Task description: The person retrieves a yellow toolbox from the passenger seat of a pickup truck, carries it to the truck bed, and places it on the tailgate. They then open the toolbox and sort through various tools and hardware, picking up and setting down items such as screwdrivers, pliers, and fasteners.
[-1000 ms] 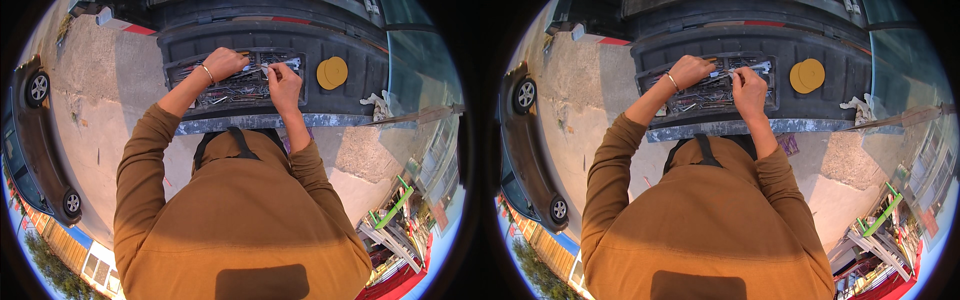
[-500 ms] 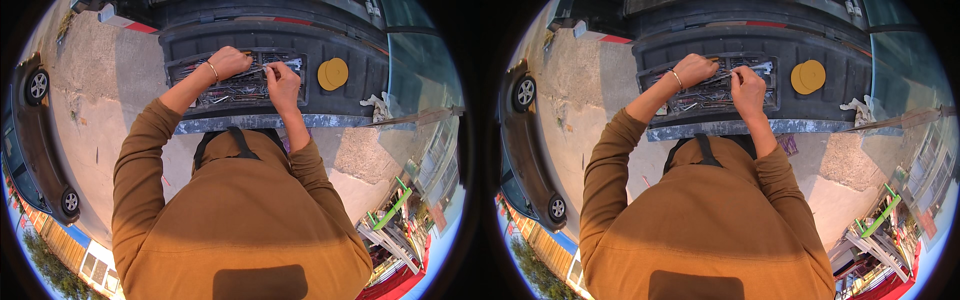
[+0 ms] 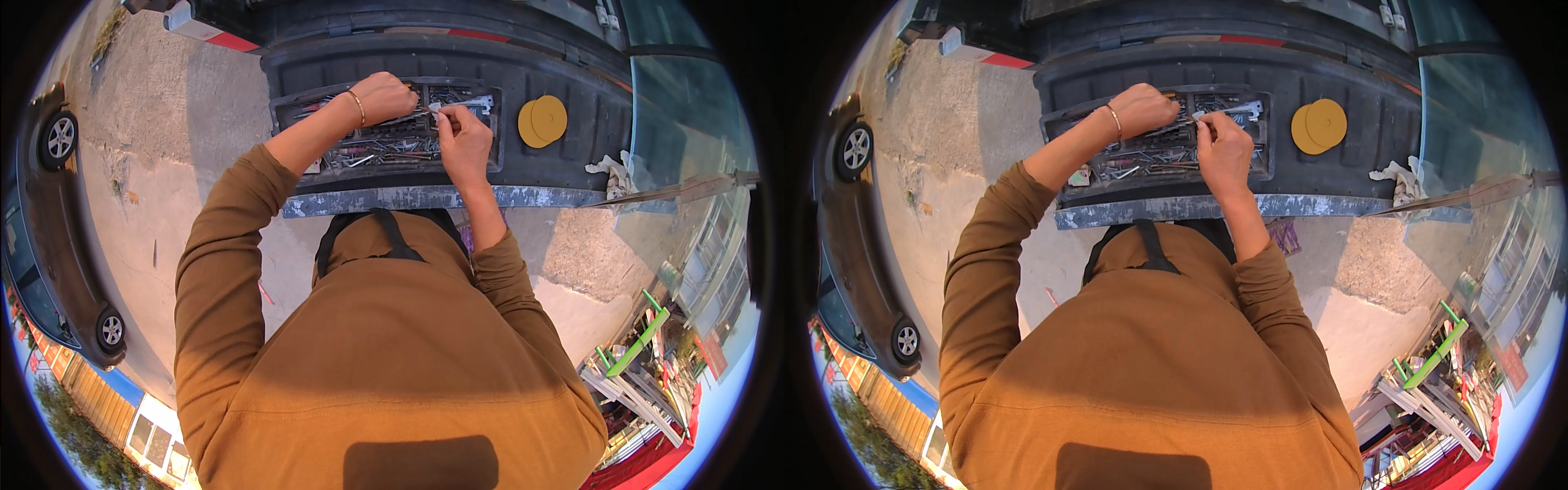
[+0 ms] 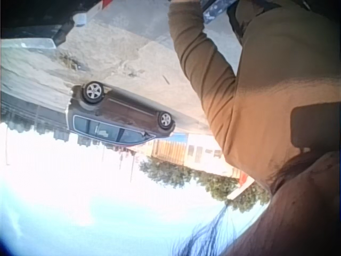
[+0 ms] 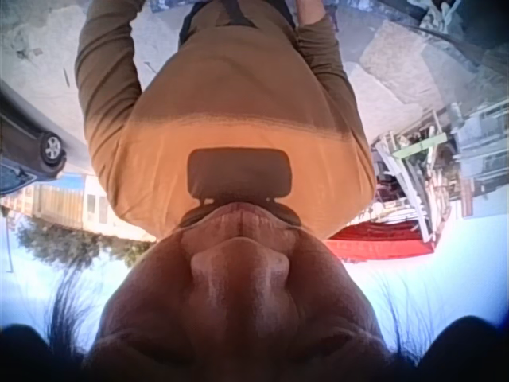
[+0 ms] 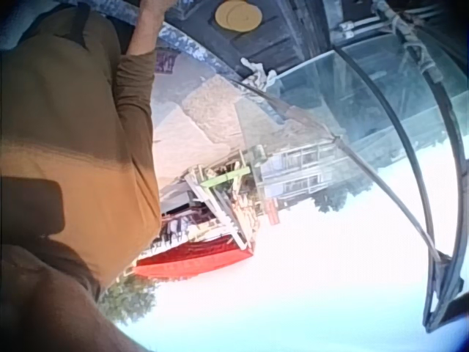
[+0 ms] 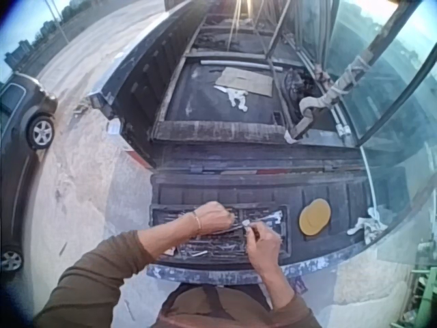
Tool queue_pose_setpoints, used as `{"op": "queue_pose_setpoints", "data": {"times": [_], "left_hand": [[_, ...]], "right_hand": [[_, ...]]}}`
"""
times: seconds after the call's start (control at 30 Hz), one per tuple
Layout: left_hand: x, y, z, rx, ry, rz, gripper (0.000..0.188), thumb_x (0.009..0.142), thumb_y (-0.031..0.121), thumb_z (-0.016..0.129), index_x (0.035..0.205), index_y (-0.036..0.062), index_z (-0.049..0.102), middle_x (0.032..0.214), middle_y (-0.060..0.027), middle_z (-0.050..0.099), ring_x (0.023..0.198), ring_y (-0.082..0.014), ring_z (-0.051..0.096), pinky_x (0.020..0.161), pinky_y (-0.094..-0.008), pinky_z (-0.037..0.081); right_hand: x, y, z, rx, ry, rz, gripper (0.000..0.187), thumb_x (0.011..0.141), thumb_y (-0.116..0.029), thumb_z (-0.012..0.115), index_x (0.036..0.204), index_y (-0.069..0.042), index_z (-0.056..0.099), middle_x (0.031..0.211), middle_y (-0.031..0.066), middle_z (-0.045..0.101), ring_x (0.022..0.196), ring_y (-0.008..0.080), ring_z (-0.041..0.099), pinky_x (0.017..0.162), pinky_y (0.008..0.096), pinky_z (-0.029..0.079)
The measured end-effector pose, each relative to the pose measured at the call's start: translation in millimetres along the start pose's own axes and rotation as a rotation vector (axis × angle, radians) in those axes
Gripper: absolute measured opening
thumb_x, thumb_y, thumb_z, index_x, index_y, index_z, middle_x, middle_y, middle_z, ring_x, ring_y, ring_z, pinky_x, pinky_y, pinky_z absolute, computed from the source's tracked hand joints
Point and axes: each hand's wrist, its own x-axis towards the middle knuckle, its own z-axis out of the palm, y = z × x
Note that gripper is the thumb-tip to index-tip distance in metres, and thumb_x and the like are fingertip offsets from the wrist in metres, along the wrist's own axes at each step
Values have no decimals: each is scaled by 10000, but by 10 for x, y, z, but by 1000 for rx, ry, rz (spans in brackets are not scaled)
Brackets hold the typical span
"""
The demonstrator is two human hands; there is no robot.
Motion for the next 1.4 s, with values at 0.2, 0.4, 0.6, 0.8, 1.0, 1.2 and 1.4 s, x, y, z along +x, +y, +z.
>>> {"op": "queue_pose_setpoints", "data": {"times": [0.2, 0.4, 0.6, 0.8, 1.0, 1.2, 1.4], "left_hand": [[30, -43, -13, 26, -34, 36, 63, 855, 106, 675, 845, 45, 686, 751, -126, 737, 754, -323, 765, 640, -421, 598], [-17, -17, 21, 7, 28, 1, 61, 854, 104, 678, 834, 48, 665, 736, -125, 732, 740, -323, 761, 627, -421, 595], [9, -1, 17, 34, -2, -1, 61, 853, 99, 676, 829, 45, 660, 720, -133, 726, 734, -326, 760, 624, -422, 595], [-4, -5, 6, 11, -13, -23, 70, 888, 102, 654, 849, 45, 661, 735, -146, 732, 749, -327, 760, 648, -429, 594], [-196, 28, 81, -198, 135, -475, 126, 945, 165, 644, 988, 84, 731, 815, -132, 756, 800, -344, 744, 712, -462, 587], [-287, 108, 97, -284, 212, -449, 186, 957, 195, 610, 1009, 132, 777, 813, -150, 758, 778, -366, 739, 694, -490, 585], [-135, 103, 58, -264, 100, -427, 183, 946, 191, 646, 1042, 137, 792, 852, -146, 762, 791, -350, 733, 719, -478, 580]], "right_hand": [[-21, -12, 1, 22, 18, -3, 52, 953, -45, 721, 983, -3, 727, 793, 103, 741, 686, 179, 726, 654, 315, 557], [-57, 2, -13, 46, 52, -23, 56, 943, -38, 725, 983, 2, 723, 782, 118, 726, 673, 194, 716, 646, 324, 552], [-112, 10, -14, 9, 48, -10, 64, 935, -40, 728, 983, 2, 725, 786, 127, 727, 677, 209, 721, 646, 331, 553], [-128, -9, 0, 16, 56, -25, 62, 941, -50, 726, 977, 0, 727, 790, 125, 731, 680, 207, 723, 643, 331, 551], [-38, 16, 117, -33, 93, -126, 53, 932, -45, 719, 954, 3, 721, 803, 141, 727, 697, 275, 723, 656, 364, 551], [-45, -30, 215, -25, -45, -50, 47, 921, -56, 698, 945, -16, 689, 903, 173, 722, 838, 403, 706, 741, 470, 554], [-99, -25, 221, -70, 52, -145, 50, 930, -52, 699, 952, -7, 699, 871, 152, 728, 783, 366, 713, 698, 425, 551]]}}
